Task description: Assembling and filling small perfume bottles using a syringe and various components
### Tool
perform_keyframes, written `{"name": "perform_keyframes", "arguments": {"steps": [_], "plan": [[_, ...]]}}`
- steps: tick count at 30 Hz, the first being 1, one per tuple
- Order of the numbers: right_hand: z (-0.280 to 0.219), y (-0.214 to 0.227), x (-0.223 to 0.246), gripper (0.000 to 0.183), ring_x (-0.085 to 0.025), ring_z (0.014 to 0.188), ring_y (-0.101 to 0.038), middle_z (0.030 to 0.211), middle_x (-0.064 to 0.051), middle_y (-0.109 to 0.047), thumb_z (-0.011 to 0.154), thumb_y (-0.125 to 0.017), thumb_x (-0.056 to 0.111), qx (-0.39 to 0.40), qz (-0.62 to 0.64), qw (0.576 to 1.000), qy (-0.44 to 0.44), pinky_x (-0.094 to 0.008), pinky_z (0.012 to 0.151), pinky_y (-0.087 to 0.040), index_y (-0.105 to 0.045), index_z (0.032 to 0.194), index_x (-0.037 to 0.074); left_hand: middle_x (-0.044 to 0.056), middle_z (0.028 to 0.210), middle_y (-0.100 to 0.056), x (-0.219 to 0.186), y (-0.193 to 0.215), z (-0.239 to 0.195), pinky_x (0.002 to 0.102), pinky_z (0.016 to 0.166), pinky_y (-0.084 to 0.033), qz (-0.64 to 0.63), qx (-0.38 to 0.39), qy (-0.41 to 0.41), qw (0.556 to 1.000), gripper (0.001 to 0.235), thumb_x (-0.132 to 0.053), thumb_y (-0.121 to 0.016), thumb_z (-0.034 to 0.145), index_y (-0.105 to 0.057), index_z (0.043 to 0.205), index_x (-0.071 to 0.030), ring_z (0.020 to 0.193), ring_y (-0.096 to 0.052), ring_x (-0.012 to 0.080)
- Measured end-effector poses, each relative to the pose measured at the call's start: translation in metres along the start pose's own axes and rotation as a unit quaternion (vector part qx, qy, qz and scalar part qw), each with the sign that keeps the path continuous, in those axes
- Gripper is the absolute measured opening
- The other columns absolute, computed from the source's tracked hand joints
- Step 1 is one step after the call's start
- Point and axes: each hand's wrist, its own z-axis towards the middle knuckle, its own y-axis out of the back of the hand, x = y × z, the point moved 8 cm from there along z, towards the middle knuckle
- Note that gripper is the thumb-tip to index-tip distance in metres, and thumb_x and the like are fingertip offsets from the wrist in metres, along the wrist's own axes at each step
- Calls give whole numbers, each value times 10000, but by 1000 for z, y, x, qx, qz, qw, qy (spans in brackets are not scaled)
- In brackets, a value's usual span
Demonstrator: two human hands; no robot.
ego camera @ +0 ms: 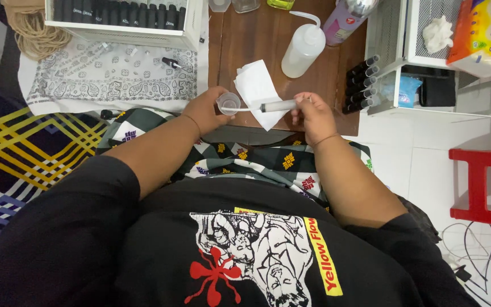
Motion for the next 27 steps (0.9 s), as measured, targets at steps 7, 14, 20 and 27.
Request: {"name": "perform_keyframes", "arguments": {"steps": [7,14,20,27], "plan": [[15,18,-3,148,-163,548,-628,651,-84,-613,928,-686,205,-25,11,1000,2,-295,526,-594,-676,1061,142,30,1311,-679,4,2,6,409,1112,-473,8,-4,17,1000,684,-433,-859,765,-570,1360,-259,1290,-601,250],[19,33,-1,183,-204,531,-576,658,-76,-568,911,-664,283,-101,85,988,-84,-344,482,-563,-661,1064,184,71,1305,-678,0,8,9,421,1092,-491,-12,-19,35,999,633,-372,-840,801,-588,1353,-193,1280,-607,279],[37,50,-5,261,-185,566,-621,703,-49,-629,880,-661,329,-104,9,989,-101,-334,492,-559,-676,1106,198,63,1352,-640,13,6,20,406,1114,-477,-3,-31,52,998,728,-407,-860,797,-530,1410,-192,1310,-583,259],[21,42,19,359,-168,663,-672,885,-68,-701,981,-626,389,-92,-271,956,-69,-303,528,-581,-634,1208,111,105,1354,-616,16,3,23,439,1130,-457,-6,-41,35,999,713,-443,-823,845,-501,1409,-148,1326,-569,304]]}}
